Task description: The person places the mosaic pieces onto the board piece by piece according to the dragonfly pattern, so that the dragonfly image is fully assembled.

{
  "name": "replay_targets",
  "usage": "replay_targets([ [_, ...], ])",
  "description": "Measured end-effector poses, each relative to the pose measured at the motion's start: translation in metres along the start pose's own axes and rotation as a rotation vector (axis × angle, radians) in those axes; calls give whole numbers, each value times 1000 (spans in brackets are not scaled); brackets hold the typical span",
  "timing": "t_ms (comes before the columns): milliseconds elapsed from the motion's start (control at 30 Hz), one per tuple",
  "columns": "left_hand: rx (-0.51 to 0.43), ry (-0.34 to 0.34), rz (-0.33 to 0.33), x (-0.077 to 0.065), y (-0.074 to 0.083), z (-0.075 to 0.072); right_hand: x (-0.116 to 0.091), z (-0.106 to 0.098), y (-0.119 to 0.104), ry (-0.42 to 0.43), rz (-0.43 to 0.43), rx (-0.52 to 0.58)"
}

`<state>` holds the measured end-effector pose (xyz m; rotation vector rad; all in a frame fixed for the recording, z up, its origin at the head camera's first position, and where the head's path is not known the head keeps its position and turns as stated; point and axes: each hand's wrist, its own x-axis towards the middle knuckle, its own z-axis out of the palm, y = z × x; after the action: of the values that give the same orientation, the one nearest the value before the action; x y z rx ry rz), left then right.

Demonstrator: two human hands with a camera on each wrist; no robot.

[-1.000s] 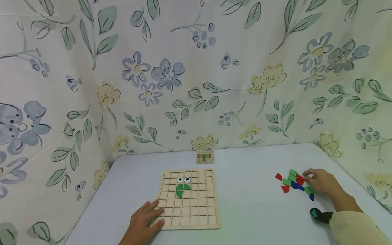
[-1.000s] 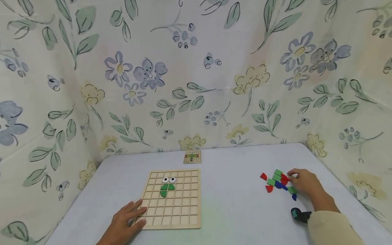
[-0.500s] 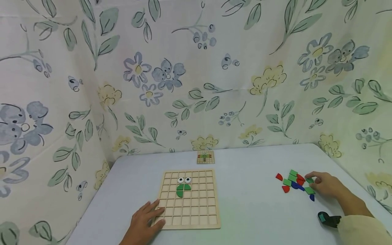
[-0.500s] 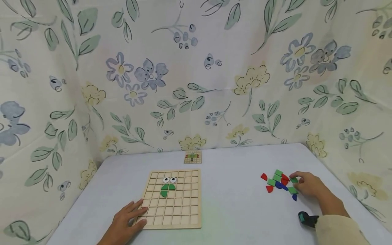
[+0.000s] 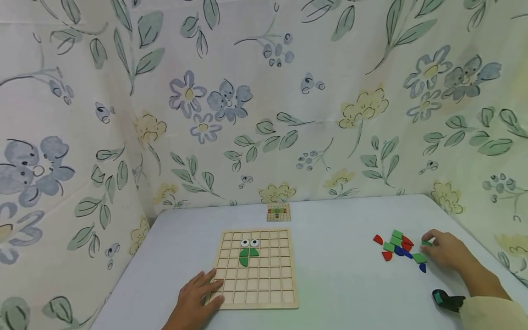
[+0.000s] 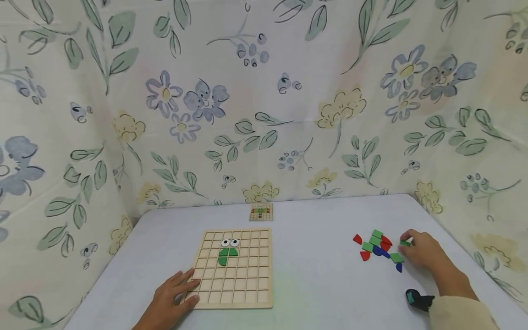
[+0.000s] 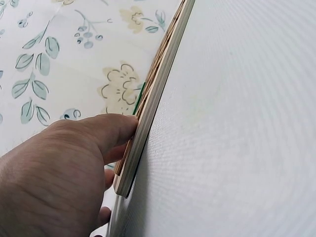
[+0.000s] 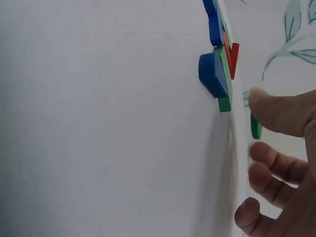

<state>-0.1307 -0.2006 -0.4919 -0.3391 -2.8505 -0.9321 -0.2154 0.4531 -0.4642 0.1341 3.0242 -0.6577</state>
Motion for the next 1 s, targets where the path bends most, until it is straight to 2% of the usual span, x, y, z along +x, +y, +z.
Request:
replay_targets([
  [100, 0, -1, 10, 0, 2, -1, -7, -3, -1, 35, 1, 9],
  [300, -1, -9, 6, -1, 4, -2, -23, -10, -18, 164, -97, -8],
  [433, 3, -7, 3, 0, 2, -2, -37, -17, -43, 232, -135, -4],
  [633, 8, -10, 1, 2, 0, -1, -58, -21, -87, 389, -234, 24],
  [800, 24, -28, -16, 2, -2, -2, -76, -21, -128, 469, -286, 57],
  [1000, 14, -27, 7, 2, -3, -1, -89, -17, -166, 577, -398, 111],
])
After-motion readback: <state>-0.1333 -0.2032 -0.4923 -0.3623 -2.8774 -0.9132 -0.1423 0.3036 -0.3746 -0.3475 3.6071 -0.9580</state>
